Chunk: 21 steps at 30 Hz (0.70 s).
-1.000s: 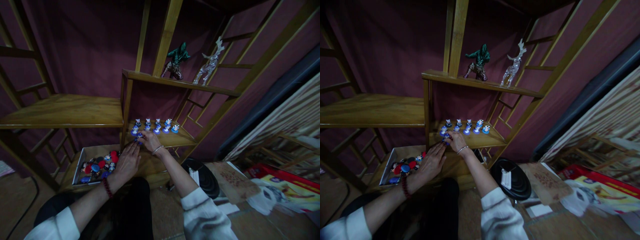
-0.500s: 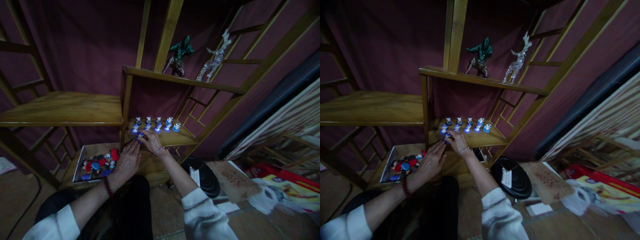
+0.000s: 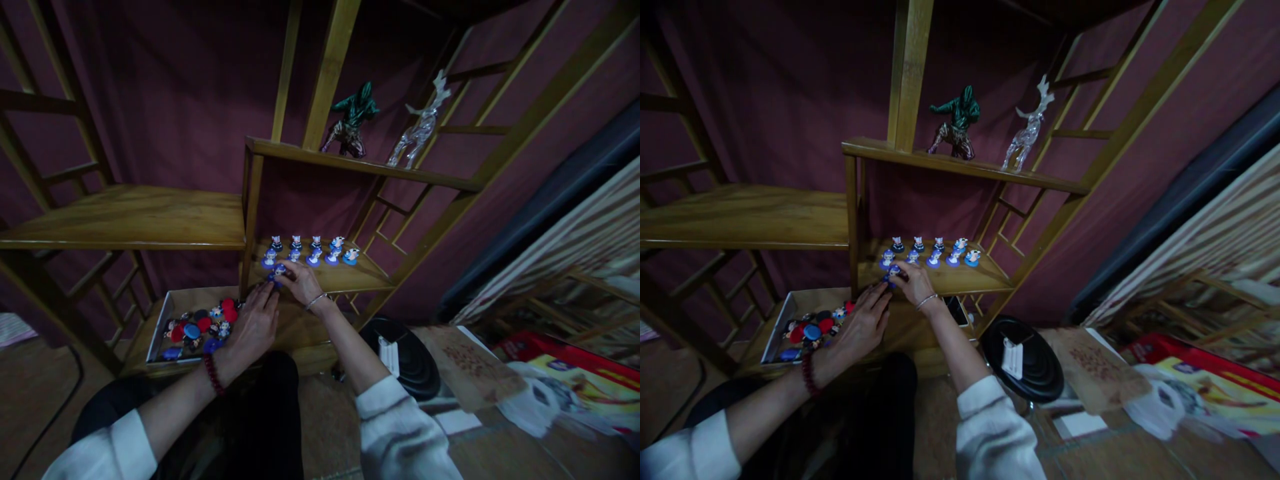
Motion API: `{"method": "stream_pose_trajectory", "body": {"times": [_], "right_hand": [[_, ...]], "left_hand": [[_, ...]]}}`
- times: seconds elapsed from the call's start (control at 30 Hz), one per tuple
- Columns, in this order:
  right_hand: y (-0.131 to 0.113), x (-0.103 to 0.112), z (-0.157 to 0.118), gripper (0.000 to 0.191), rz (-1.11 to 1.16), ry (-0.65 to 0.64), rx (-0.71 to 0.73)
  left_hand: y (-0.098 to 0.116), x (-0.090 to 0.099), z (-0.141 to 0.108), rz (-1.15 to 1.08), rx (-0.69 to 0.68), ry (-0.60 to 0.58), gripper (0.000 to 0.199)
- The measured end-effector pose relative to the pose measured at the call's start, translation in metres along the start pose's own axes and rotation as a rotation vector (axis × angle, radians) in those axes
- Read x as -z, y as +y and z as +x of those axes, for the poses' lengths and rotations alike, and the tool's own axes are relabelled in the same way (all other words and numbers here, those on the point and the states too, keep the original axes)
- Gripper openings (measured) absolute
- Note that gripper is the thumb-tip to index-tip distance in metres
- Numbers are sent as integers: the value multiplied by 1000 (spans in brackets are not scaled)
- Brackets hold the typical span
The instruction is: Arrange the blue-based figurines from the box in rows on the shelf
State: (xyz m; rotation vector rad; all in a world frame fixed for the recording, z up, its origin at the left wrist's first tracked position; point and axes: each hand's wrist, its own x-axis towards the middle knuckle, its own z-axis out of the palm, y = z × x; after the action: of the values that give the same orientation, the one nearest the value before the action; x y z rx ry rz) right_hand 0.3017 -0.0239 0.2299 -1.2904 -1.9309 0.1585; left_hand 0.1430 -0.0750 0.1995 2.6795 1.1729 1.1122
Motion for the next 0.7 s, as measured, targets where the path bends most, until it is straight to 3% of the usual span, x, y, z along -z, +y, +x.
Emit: {"method": "stream_pose_trajectory", "body": {"times": [0.23,0.7], "right_hand": [[-2,0,-6,50,99,-23,-100],[-1,-12,-7,28,210,30,-93]], "left_hand": [[0,4,-2,25,-25,-11,36],[1,3,-3,81,-25,10,36]]}}
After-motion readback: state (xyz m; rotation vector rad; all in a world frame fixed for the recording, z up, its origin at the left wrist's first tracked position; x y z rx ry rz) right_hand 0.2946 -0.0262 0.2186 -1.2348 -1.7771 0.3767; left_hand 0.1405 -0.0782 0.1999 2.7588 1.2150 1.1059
